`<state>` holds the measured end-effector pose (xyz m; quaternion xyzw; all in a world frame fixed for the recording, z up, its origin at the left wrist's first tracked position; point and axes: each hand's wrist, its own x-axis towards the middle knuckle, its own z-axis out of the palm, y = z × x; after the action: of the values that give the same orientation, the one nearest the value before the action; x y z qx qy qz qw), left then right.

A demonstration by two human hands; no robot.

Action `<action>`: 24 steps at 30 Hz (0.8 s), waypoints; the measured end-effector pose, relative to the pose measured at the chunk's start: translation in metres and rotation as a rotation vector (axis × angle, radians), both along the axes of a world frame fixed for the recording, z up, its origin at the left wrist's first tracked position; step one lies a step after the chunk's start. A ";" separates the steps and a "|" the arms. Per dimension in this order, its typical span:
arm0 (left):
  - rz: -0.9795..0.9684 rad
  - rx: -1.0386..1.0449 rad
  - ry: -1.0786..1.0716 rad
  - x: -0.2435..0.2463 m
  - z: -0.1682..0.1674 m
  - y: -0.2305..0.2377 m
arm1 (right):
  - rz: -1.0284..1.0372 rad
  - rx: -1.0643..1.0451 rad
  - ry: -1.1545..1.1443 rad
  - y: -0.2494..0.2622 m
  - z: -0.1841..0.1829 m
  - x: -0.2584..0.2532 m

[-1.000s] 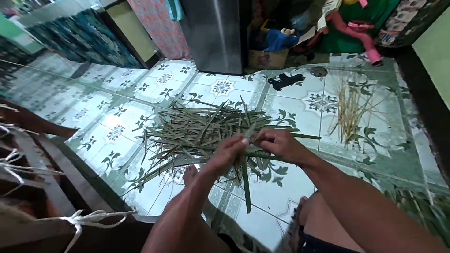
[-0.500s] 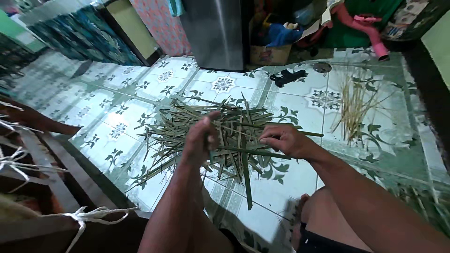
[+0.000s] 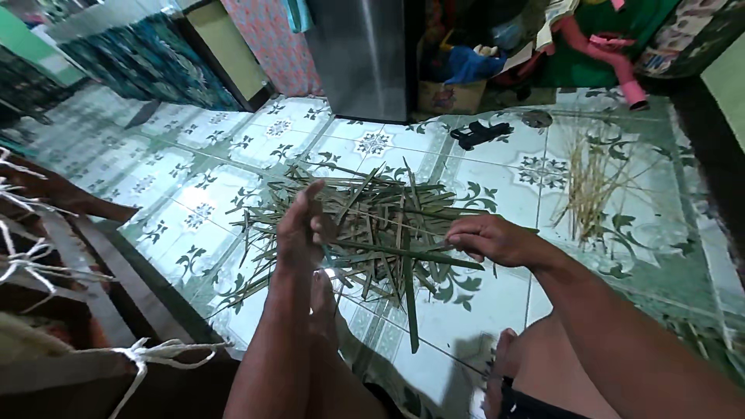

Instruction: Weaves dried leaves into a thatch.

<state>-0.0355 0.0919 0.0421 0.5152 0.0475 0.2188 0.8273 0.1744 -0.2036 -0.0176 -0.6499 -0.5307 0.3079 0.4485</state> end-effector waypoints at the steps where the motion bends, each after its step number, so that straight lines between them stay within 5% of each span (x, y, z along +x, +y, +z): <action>1: 0.015 -0.011 0.000 0.000 -0.002 0.001 | -0.010 0.006 0.001 0.002 -0.001 0.000; 8: -0.297 0.211 0.313 0.025 -0.018 -0.070 | -0.002 0.109 -0.060 0.017 -0.002 -0.013; 11: -0.176 0.113 0.118 0.012 0.000 -0.034 | 0.007 0.077 -0.068 0.001 0.000 0.003; 15: 0.246 0.028 -0.110 -0.014 0.012 0.013 | -0.089 -0.016 -0.059 -0.025 0.005 0.025; 19: 0.436 -0.062 -0.060 -0.012 -0.003 0.030 | -0.274 0.012 0.051 -0.024 0.008 0.028; 24: -0.014 0.282 0.361 0.025 -0.031 -0.042 | -0.327 0.040 0.158 0.015 0.009 -0.006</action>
<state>-0.0109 0.0497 0.0113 0.6568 0.1604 0.1219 0.7266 0.1683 -0.1885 -0.0090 -0.6924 -0.3868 0.2705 0.5457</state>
